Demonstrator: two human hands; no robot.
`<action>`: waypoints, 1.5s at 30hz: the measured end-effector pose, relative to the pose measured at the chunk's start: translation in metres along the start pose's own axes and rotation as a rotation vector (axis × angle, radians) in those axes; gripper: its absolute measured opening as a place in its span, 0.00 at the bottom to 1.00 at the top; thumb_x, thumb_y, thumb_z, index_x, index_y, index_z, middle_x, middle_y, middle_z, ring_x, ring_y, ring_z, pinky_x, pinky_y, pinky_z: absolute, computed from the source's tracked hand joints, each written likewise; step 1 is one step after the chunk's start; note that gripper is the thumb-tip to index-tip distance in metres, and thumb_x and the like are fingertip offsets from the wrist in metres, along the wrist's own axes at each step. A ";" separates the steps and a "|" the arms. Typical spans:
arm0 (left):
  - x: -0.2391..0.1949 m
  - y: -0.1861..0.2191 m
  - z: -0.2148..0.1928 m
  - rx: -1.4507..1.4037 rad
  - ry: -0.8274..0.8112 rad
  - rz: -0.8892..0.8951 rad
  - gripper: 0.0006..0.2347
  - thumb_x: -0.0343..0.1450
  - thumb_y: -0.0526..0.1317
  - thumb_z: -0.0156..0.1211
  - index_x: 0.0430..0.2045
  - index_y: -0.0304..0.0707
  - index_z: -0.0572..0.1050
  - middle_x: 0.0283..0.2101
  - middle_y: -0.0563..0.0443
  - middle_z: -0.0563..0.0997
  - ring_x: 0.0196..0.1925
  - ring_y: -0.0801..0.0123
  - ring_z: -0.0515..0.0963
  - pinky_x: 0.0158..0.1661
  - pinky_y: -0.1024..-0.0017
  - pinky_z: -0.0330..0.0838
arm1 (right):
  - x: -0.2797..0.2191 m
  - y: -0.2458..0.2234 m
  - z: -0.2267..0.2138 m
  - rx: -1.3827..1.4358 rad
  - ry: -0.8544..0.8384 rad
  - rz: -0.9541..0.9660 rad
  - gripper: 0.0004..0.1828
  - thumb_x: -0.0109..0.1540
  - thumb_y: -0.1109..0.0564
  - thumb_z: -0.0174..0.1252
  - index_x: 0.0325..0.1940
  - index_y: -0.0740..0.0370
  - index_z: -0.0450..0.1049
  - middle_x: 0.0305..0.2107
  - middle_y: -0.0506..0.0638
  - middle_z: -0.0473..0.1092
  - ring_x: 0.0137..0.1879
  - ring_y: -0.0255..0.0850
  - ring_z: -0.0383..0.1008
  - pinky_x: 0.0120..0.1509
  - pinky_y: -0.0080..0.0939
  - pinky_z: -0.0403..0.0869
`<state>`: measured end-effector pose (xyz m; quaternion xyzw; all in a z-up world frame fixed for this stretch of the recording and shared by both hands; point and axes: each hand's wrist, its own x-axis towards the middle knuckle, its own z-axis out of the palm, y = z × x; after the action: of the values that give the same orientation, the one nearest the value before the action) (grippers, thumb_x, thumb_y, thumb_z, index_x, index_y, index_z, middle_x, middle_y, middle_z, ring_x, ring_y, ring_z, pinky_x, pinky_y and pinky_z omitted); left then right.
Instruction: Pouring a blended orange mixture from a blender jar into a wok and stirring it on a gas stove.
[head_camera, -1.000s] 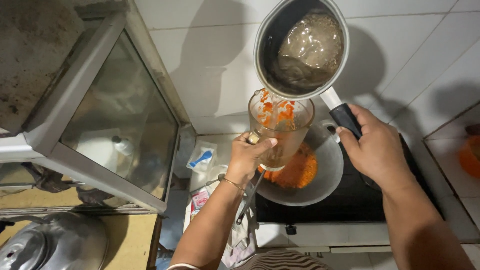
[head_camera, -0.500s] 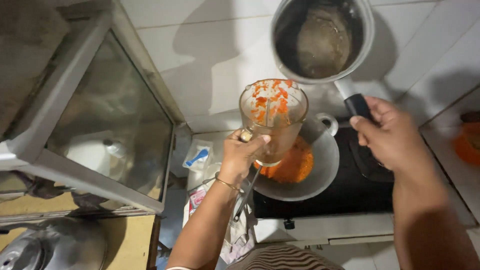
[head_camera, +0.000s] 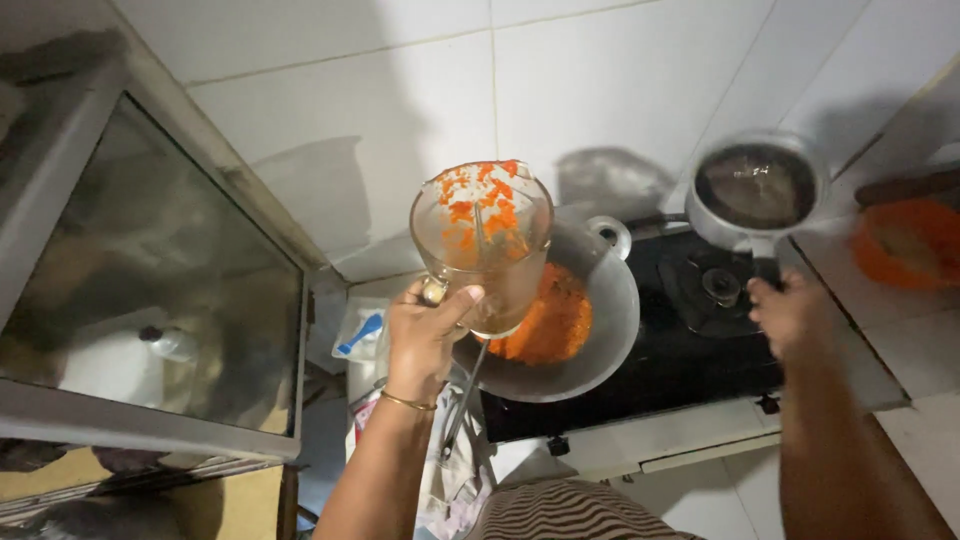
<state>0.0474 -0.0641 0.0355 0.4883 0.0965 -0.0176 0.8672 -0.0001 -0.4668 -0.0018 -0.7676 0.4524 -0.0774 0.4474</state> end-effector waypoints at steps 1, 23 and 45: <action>-0.003 0.004 0.002 0.032 0.032 -0.014 0.19 0.59 0.27 0.75 0.18 0.47 0.64 0.28 0.45 0.85 0.30 0.64 0.86 0.32 0.63 0.84 | 0.003 0.008 0.009 -0.006 -0.009 0.068 0.32 0.72 0.53 0.55 0.80 0.52 0.55 0.47 0.57 0.72 0.38 0.41 0.69 0.30 0.39 0.61; 0.009 -0.011 0.007 0.111 0.078 0.165 0.16 0.54 0.27 0.82 0.24 0.27 0.75 0.19 0.46 0.75 0.21 0.67 0.79 0.22 0.71 0.78 | 0.096 0.130 0.144 0.094 0.126 0.032 0.21 0.69 0.51 0.55 0.58 0.73 0.71 0.34 0.61 0.75 0.43 0.54 0.79 0.40 0.59 0.79; 0.025 -0.033 0.000 -0.025 0.084 0.128 0.11 0.66 0.36 0.74 0.35 0.35 0.76 0.30 0.53 0.78 0.31 0.75 0.77 0.35 0.77 0.73 | 0.060 0.095 0.086 -0.186 0.106 -0.077 0.53 0.61 0.42 0.64 0.80 0.68 0.47 0.71 0.73 0.49 0.75 0.66 0.48 0.74 0.68 0.56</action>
<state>0.0680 -0.0794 0.0032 0.4829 0.1014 0.0597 0.8677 0.0204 -0.4773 -0.1411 -0.8175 0.4508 -0.0925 0.3463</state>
